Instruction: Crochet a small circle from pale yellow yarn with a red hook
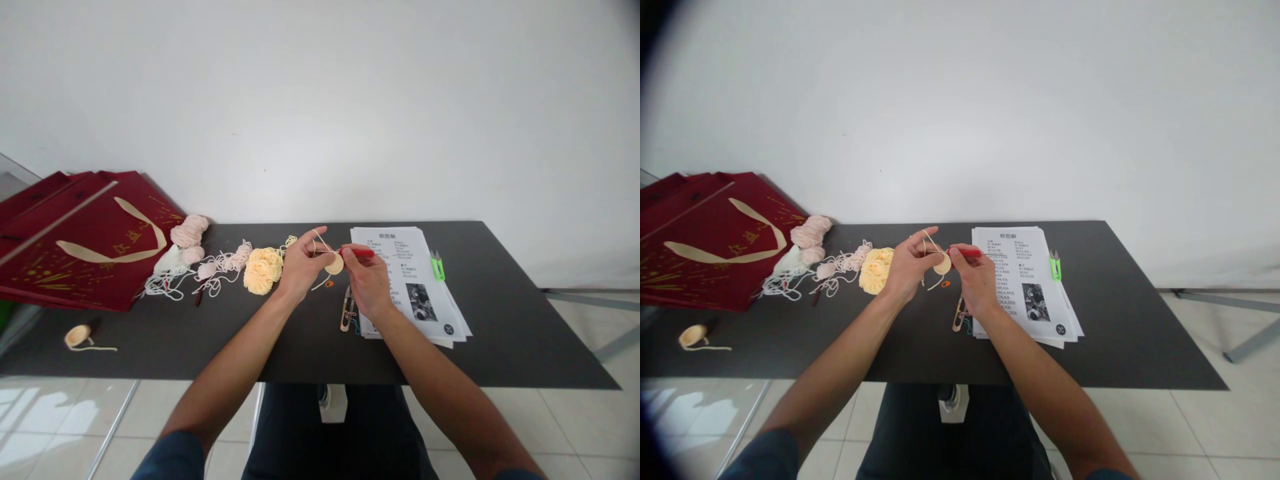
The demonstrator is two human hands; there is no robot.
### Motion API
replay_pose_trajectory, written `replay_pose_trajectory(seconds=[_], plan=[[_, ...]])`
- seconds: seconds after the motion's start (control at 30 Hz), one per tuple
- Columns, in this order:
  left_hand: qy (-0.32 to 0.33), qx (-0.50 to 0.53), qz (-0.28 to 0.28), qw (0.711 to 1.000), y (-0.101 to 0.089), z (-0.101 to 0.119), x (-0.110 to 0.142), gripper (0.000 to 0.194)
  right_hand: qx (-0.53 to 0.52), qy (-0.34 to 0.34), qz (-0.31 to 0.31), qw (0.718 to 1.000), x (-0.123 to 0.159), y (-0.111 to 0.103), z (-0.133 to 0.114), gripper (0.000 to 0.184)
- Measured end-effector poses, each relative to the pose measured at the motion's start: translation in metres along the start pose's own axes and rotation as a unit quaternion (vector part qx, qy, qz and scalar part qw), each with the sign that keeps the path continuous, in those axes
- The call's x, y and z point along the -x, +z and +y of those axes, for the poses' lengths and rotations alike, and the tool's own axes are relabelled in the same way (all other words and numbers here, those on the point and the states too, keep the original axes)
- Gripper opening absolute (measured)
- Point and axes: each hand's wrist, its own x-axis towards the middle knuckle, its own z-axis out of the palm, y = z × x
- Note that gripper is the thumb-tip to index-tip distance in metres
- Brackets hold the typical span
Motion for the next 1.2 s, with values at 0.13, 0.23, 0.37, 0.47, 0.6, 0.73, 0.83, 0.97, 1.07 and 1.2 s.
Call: replay_pose_trajectory(seconds=[0.13, 0.23, 0.37, 0.47, 0.6, 0.73, 0.83, 0.97, 1.07, 1.2], plan=[[0.020, 0.007, 0.016, 1.000, 0.005, -0.006, 0.002, 0.081, 0.013, -0.013, -0.003, 1.000, 0.000, -0.001, 0.001, 0.023], [0.024, 0.029, 0.026, 0.999, 0.007, -0.009, 0.006, 0.084, 0.032, -0.029, -0.003, 0.999, 0.003, -0.001, 0.000, 0.020], [0.032, 0.078, 0.038, 0.996, 0.007, -0.010, 0.012, 0.090, 0.089, -0.056, -0.011, 0.994, 0.007, -0.001, -0.006, 0.017], [0.035, 0.084, 0.043, 0.995, 0.006, -0.008, 0.014, 0.091, 0.132, -0.073, -0.022, 0.988, 0.011, -0.001, -0.008, 0.016], [0.038, 0.075, 0.036, 0.996, 0.001, -0.006, 0.015, 0.089, 0.146, -0.079, -0.021, 0.986, 0.015, -0.001, -0.008, 0.017], [0.032, 0.105, 0.036, 0.993, -0.004, -0.008, 0.013, 0.092, 0.206, -0.118, -0.027, 0.971, 0.021, 0.000, -0.008, 0.017], [0.012, 0.142, 0.036, 0.989, -0.005, -0.010, 0.012, 0.094, 0.242, -0.155, -0.021, 0.958, 0.024, 0.002, -0.010, 0.013], [0.012, 0.154, 0.042, 0.987, -0.005, -0.011, 0.012, 0.096, 0.249, -0.157, -0.016, 0.956, 0.025, 0.004, -0.011, 0.013], [0.022, 0.155, 0.044, 0.987, -0.004, -0.010, 0.013, 0.098, 0.251, -0.188, -0.030, 0.949, 0.024, 0.002, -0.008, 0.013], [0.015, 0.172, 0.057, 0.983, -0.004, -0.008, 0.013, 0.100, 0.283, -0.306, -0.076, 0.906, 0.022, -0.004, 0.001, 0.027]])
